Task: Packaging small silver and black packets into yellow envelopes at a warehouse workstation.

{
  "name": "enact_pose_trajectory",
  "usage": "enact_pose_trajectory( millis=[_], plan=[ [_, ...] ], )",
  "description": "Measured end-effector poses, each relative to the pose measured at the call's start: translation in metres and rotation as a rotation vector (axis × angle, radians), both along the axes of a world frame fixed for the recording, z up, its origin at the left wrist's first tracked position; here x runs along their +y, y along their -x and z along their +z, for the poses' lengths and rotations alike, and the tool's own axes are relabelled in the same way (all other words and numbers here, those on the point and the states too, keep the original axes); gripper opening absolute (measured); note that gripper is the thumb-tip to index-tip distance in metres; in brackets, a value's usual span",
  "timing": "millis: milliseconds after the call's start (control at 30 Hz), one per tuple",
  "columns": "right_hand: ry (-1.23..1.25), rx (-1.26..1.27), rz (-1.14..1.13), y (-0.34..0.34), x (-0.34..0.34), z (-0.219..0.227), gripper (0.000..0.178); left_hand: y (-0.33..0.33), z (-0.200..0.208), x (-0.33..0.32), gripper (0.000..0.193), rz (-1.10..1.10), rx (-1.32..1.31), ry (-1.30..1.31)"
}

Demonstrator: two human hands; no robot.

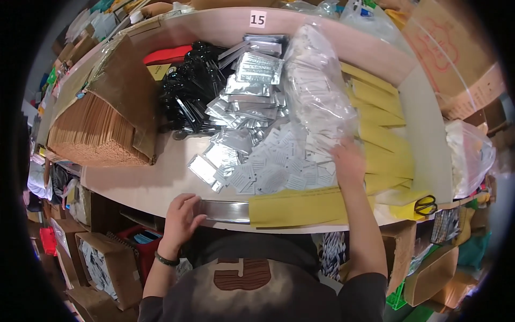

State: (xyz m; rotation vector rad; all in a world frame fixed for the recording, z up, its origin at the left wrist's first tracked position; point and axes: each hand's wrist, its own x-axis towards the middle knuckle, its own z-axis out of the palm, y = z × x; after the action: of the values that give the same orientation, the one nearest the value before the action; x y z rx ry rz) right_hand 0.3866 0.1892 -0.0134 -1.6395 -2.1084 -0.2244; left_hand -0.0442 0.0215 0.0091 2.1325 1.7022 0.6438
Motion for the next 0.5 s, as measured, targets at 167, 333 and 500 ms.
enact_pose_trajectory(
  millis=[167,333,500],
  plan=[
    [-0.039,-0.112,-0.063,0.028,-0.006,0.015,0.017,0.022,0.000,0.021,0.039,0.078,0.047,-0.071],
    [0.103,0.287,0.041,0.115,-0.022,0.038,0.015,0.033,0.014,0.058,0.039,0.110,0.064,-0.078],
    [0.400,0.021,0.325,0.200,-0.079,-0.007,0.011,0.042,-0.002,0.150,0.035,0.006,0.308,-0.366]
  ],
)
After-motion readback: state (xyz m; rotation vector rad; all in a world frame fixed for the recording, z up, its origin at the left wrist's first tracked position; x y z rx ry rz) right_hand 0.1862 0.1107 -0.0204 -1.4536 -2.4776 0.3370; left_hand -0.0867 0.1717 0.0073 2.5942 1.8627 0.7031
